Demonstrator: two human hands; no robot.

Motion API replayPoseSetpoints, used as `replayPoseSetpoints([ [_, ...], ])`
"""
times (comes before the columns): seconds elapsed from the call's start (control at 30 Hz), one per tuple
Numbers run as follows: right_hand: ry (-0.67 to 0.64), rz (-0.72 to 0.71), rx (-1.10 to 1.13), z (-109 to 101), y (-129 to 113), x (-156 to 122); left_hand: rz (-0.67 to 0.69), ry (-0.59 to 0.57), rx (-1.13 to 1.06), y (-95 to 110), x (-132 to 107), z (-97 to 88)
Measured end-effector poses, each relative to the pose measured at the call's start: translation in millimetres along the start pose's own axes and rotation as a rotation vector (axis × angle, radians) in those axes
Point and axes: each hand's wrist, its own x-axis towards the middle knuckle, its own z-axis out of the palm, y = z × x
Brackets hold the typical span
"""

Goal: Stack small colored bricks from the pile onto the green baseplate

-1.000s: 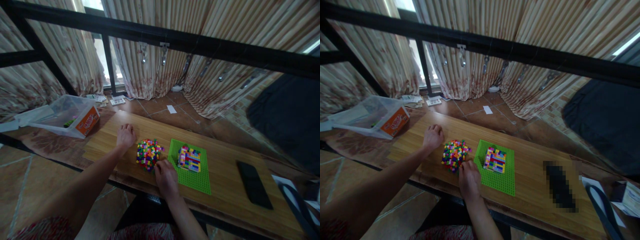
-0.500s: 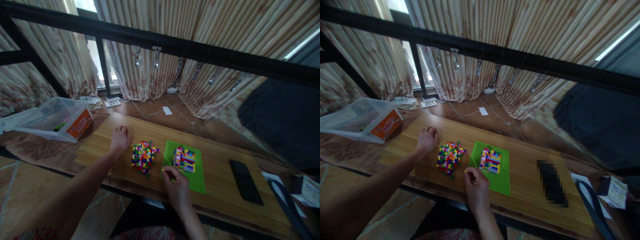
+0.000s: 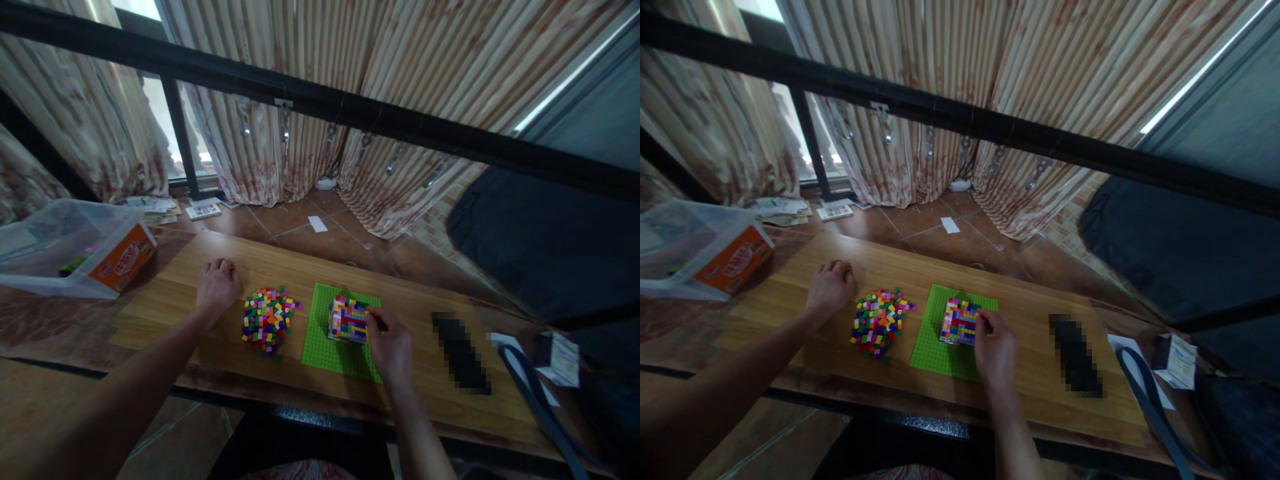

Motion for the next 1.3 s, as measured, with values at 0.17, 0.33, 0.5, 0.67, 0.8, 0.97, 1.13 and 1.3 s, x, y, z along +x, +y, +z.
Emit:
replayPoseSetpoints([
  [0.17,-0.019,-0.042,-0.15,9.2,3.2,9.0,-0.025,-0.02,-0.023,1.1,0.2,-1.4],
  [0.33,-0.004,-0.076,-0.207,12.2,5.5,10.3,-0.022,-0.01,0.007,1.4,0.1,-1.8],
  [0.5,-0.002,-0.062,-0.176,12.3,6.9,10.8,-0.005,-0.001,0.025,0.1,0.3,-0.6],
  [0.67,0.038,0.016,-0.086,13.7,7.1,13.5,0.002,0.024,0.007,-0.7,0.1,1.2],
  [0.8,0.031,0.13,0.017,14.8,13.3,14.6,-0.003,0.018,0.008,-0.2,-0.1,0.2],
  [0.97,-0.006,0.237,0.151,16.1,23.7,11.9,0.002,-0.006,-0.002,0.1,0.3,-1.1],
  [1.13,-0.008,0.3,0.213,17.9,27.0,11.5,-0.005,-0.003,0.016,-0.4,0.5,0.6],
  [1.3,-0.009,0.367,0.304,21.9,29.6,15.9,0.002,0.019,0.021,-0.5,0.0,0.8],
])
